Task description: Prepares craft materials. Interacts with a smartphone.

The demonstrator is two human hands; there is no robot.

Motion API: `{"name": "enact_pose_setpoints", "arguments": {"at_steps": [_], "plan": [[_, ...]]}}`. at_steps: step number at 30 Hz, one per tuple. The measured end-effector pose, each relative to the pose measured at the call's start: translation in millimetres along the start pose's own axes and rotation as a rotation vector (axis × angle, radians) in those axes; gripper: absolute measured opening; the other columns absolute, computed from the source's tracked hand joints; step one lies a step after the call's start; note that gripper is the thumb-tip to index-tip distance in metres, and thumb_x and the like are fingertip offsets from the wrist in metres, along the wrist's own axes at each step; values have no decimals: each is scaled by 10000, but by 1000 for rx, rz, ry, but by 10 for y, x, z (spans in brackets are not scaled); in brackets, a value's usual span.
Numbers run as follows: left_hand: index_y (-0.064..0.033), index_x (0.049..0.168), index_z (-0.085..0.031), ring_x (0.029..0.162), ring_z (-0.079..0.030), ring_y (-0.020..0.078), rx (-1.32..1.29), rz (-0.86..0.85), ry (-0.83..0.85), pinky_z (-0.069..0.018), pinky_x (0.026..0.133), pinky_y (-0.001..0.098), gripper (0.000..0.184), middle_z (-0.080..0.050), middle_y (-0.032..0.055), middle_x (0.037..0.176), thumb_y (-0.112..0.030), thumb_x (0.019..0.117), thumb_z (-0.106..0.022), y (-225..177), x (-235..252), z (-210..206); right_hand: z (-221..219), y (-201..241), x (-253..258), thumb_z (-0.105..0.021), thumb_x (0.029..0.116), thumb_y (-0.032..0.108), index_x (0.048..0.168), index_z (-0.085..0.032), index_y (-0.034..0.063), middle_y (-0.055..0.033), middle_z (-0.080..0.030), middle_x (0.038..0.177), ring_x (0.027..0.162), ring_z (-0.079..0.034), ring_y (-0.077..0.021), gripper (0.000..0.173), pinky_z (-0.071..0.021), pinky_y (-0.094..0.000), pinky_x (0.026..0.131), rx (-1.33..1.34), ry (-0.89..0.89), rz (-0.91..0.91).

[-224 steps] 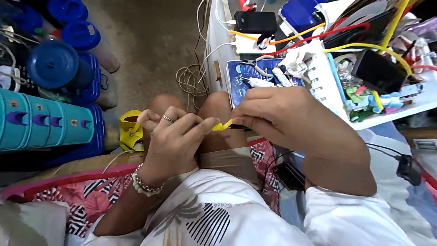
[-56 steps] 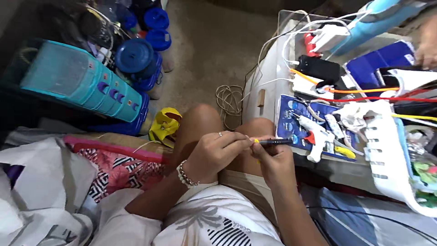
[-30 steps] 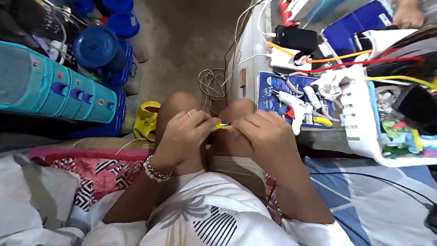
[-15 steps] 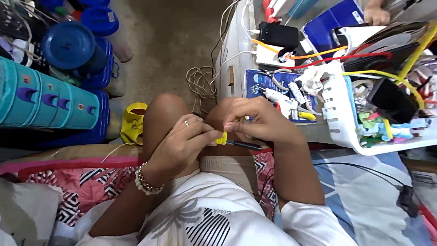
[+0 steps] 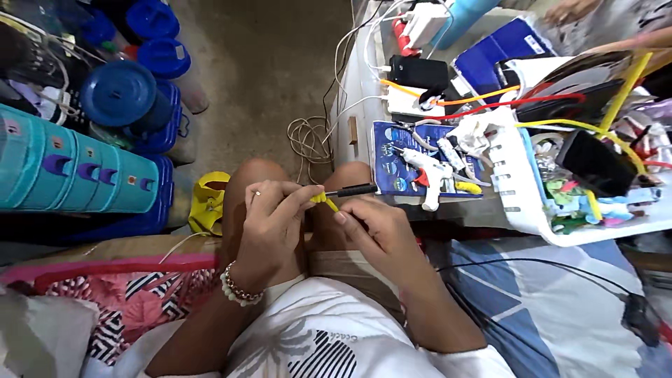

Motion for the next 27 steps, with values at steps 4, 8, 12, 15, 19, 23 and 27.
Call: {"name": "enact_pose_setpoints", "arguments": {"at_steps": [4, 8, 12, 15, 19, 23, 27], "plan": [[-135, 1132, -767, 904, -604, 195, 112, -61, 104, -374, 929, 442, 203, -687, 73, 957, -111, 1010, -607, -60, -3, -71, 162, 322, 22, -557, 1043, 256, 885, -742, 73, -35, -662, 717, 659, -603, -174, 304, -480, -316, 600, -490, -93, 129], [-139, 1097, -767, 904, -622, 194, 100, -155, 214, -369, 930, 473, 178, -694, 68, 959, -123, 1012, -612, -162, -37, -152, 300, 382, 162, -598, 1017, 304, 840, -737, 99, -31, -631, 713, 692, -620, -195, 305, -476, -326, 569, -569, -29, 151], [-141, 1068, -747, 939, -619, 127, -76, -198, 226, -354, 984, 422, 163, -701, 28, 966, -138, 1035, -588, -230, -48, -120, 264, 165, 384, -604, 1002, 350, 874, -769, 145, 38, -654, 786, 787, -620, -100, 292, -511, -273, 688, -292, 236, 226], [-152, 1067, -738, 949, -606, 88, -163, -182, 153, -342, 998, 381, 143, -694, 7, 965, -148, 1036, -599, -254, -23, -42, 142, -12, 477, -646, 989, 234, 874, -759, 60, 38, -678, 793, 723, -611, 10, 237, -525, -160, 653, 126, 402, 241], [-149, 1053, -739, 949, -597, 68, -195, -128, -6, -376, 970, 328, 116, -686, -6, 971, -132, 1017, -630, -213, -19, 7, -89, -262, 409, -609, 1016, 174, 894, -705, 28, 65, -646, 766, 695, -576, 55, 214, -489, -121, 633, 564, 454, 34], [-175, 1075, -761, 960, -572, 85, -178, -77, -57, -407, 950, 300, 202, -617, 8, 958, -60, 983, -622, -124, -38, -10, -366, -422, 217, -539, 1031, 116, 921, -673, 129, 129, -637, 812, 699, -554, 74, 173, -465, -108, 627, 849, 377, -181], [-186, 1097, -775, 947, -574, 97, -125, -41, -90, -402, 924, 320, 215, -615, 16, 945, -70, 987, -631, -83, -13, 25, -432, -345, 61, -472, 1065, 103, 1032, -659, 115, 105, -646, 854, 744, -580, 35, 190, -492, -149, 677, 990, 252, -199]]}}
Point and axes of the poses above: each hand's wrist, its own x-axis towards the middle knuckle, its own z-axis out of the back of the hand, y = z × x, the point moved 10 cm from there along x, towards the middle knuckle
